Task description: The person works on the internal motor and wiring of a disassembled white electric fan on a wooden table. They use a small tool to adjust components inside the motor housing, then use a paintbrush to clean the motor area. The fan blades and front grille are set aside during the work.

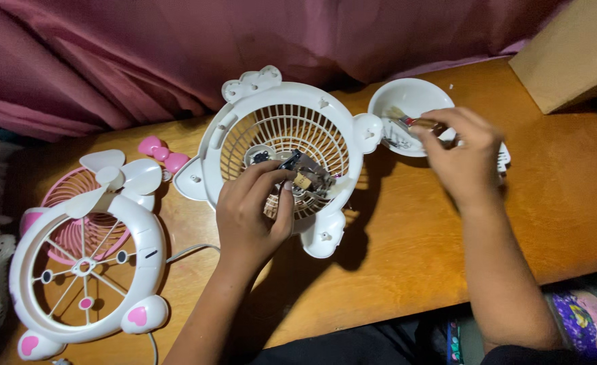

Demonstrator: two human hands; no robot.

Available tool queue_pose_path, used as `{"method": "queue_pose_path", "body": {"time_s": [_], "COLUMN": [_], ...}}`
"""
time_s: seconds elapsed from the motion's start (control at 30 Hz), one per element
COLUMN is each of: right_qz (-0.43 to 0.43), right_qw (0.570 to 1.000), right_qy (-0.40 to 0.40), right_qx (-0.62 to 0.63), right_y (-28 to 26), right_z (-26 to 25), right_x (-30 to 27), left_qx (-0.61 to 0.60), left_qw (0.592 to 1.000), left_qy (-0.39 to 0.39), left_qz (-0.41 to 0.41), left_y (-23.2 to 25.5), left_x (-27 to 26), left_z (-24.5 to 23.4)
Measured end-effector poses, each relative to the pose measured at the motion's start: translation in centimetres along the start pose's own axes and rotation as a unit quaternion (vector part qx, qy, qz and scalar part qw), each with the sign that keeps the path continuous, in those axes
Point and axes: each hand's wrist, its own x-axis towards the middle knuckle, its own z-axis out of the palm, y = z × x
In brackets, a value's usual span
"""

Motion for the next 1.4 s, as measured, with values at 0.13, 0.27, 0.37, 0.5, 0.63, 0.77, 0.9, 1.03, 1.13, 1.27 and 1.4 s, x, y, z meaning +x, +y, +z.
{"method": "queue_pose_path", "body": {"time_s": [0.13, 0.27, 0.37, 0.5, 0.63, 0.77, 0.9, 1.03, 1.13, 1.27, 1.4], "right_qz": [-0.048, -0.02, -0.023, -0.013, 0.033, 0.048, 0.12, 0.147, 0.137, 0.117, 0.182], "right_qw": [0.987, 0.987, 0.984, 0.976, 0.971, 0.955, 0.934, 0.925, 0.928, 0.949, 0.966], "right_qy": [-0.008, -0.045, -0.055, -0.096, -0.089, -0.085, -0.166, -0.214, -0.205, -0.132, -0.093], "right_qx": [-0.15, -0.152, -0.166, -0.194, -0.22, -0.281, -0.291, -0.278, -0.279, -0.26, -0.161], "right_y": [0.7, 0.8, 0.9, 1.2, 1.5, 2.4, 3.1, 3.2, 2.9, 1.7, 0.3], "right_z": [1.5, 2.1, 2.0, 1.8, 1.2, -0.2, -0.4, -0.1, -0.2, -1.6, -3.3], "right_x": [-0.7, -1.0, -1.0, -0.8, -0.6, -0.1, 0.8, 1.8, 2.0, 1.4, -0.8], "left_qx": [-0.003, -0.015, -0.023, -0.005, -0.017, -0.021, -0.021, -0.022, -0.027, -0.031, -0.026], "left_qw": [1.0, 1.0, 0.999, 0.997, 0.997, 0.996, 0.996, 0.996, 0.997, 0.997, 0.997], "left_qy": [-0.007, -0.023, -0.041, -0.059, -0.06, -0.068, -0.07, -0.065, -0.064, -0.061, -0.054], "left_qz": [0.007, 0.011, 0.023, 0.041, 0.055, 0.05, 0.054, 0.048, 0.041, 0.037, 0.038], "left_y": [1.0, 1.8, 2.2, 2.5, 2.6, 2.6, 2.5, 2.5, 2.6, 2.4, 2.0], "left_x": [0.4, 0.9, 1.4, 2.2, 2.7, 2.5, 2.4, 2.3, 2.1, 2.1, 1.9], "left_z": [0.5, 0.6, 0.7, 1.0, 1.3, 1.8, 2.1, 2.2, 2.2, 1.9, 1.6]}}
